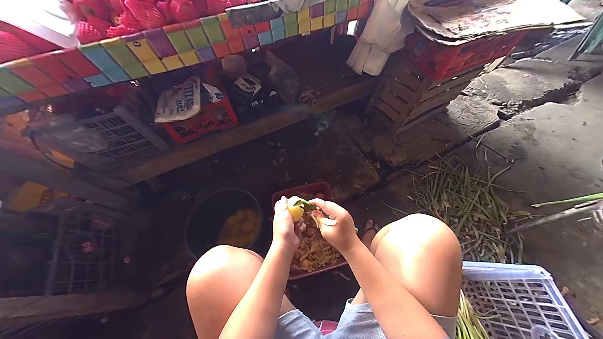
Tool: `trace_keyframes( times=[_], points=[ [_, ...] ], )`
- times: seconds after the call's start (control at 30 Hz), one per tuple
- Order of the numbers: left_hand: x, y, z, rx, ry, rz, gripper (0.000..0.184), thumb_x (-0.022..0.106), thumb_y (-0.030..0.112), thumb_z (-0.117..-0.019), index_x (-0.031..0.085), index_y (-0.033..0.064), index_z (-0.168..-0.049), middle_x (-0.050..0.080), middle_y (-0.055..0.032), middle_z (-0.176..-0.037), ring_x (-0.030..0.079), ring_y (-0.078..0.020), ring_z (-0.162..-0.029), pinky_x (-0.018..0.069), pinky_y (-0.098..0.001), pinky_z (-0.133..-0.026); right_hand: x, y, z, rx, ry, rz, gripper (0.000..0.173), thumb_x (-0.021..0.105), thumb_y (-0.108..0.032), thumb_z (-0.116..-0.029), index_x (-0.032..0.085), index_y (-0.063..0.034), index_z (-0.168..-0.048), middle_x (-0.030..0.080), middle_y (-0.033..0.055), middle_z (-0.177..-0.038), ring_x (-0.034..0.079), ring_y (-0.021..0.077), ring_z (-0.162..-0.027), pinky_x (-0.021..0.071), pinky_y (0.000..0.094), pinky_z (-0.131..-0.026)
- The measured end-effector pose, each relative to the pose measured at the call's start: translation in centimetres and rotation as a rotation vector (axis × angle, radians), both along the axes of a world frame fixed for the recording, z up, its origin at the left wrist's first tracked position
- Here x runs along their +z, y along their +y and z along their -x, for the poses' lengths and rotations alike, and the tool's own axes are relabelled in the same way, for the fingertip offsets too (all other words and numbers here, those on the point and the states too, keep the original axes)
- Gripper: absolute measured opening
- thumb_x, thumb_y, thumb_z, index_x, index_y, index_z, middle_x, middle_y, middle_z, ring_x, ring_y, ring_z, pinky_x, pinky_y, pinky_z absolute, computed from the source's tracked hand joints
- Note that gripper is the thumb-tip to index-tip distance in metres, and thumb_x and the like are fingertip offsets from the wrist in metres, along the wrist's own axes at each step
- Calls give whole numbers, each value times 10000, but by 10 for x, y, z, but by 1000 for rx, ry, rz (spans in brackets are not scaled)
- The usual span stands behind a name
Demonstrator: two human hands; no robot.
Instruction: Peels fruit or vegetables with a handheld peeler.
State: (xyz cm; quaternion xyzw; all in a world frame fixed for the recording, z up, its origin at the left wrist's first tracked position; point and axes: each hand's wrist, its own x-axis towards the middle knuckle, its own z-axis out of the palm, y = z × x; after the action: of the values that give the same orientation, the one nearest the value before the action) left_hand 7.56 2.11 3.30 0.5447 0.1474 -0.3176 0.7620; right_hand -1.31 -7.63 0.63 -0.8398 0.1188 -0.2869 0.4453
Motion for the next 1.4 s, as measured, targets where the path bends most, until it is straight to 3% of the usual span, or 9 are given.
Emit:
trace_keyframes(
  times=[0.17,0.27,0.33,0.5,0.63,0.83,1.03,1.2,1.4],
  points=[
    [-5,0,11,-146,-164,-64,185,335,150,-1104,508,84,-1107,513,-37,-678,390,-70,-408,319,-188,-356,2,-10,-7,-42,97,-51,288,579,-81,-974,750,-46,-1204,752,151,-1069,720,242,-1021,563,420,-938],
    [1,-2,24,-219,-207,-46,214,359,154,-1106,551,78,-1048,558,-36,-689,417,-62,-421,324,-181,-365,-5,-21,-13,-66,215,-253,307,567,-103,-967,738,-67,-1219,739,101,-1061,681,144,-982,536,345,-913],
    [-2,-1,18,-177,-118,-47,228,333,191,-1112,534,84,-1109,556,-50,-728,429,-83,-445,351,-202,-386,-5,-20,-12,-82,143,-311,285,573,-64,-971,733,-34,-1204,743,106,-1058,686,101,-963,545,287,-910],
    [5,4,1,-83,110,-44,382,312,371,-1120,552,87,-1031,586,-65,-742,467,-105,-461,397,-224,-410,3,-10,-6,-4,-42,-301,283,583,-17,-940,726,8,-1183,739,103,-1034,683,52,-914,559,220,-872],
    [-1,3,-1,-108,121,16,405,274,339,-1117,504,106,-877,460,-5,-558,376,-67,-373,319,-184,-348,0,-1,-2,67,-17,-202,280,591,-52,-962,738,-11,-1198,742,128,-1071,697,129,-998,553,287,-930],
    [3,4,13,-221,-65,0,297,337,205,-1103,548,75,-939,565,-43,-617,434,-64,-390,331,-178,-347,-7,-18,-12,-21,203,-228,306,569,-97,-975,739,-55,-1226,742,123,-1119,687,163,-1053,528,348,-973],
    [12,2,1,4,208,107,474,251,479,-1121,479,70,-1048,587,-64,-714,505,-84,-430,476,-208,-401,-6,-12,-11,-103,28,-266,279,584,-27,-960,722,-13,-1202,736,115,-1012,687,96,-892,559,256,-854],
    [-1,3,-2,-70,301,270,638,166,582,-1084,498,110,-812,466,6,-539,422,-61,-376,368,-182,-352,-8,12,-5,7,-41,-136,264,601,-74,-978,729,-6,-1199,734,142,-1049,709,187,-974,577,355,-906],
    [1,-1,6,20,226,199,539,264,440,-1114,443,155,-694,403,23,-481,382,-61,-354,337,-189,-347,-8,25,-2,-3,-133,158,255,611,-29,-941,759,-11,-1147,752,146,-937,742,253,-845,610,404,-774]
  ],
)
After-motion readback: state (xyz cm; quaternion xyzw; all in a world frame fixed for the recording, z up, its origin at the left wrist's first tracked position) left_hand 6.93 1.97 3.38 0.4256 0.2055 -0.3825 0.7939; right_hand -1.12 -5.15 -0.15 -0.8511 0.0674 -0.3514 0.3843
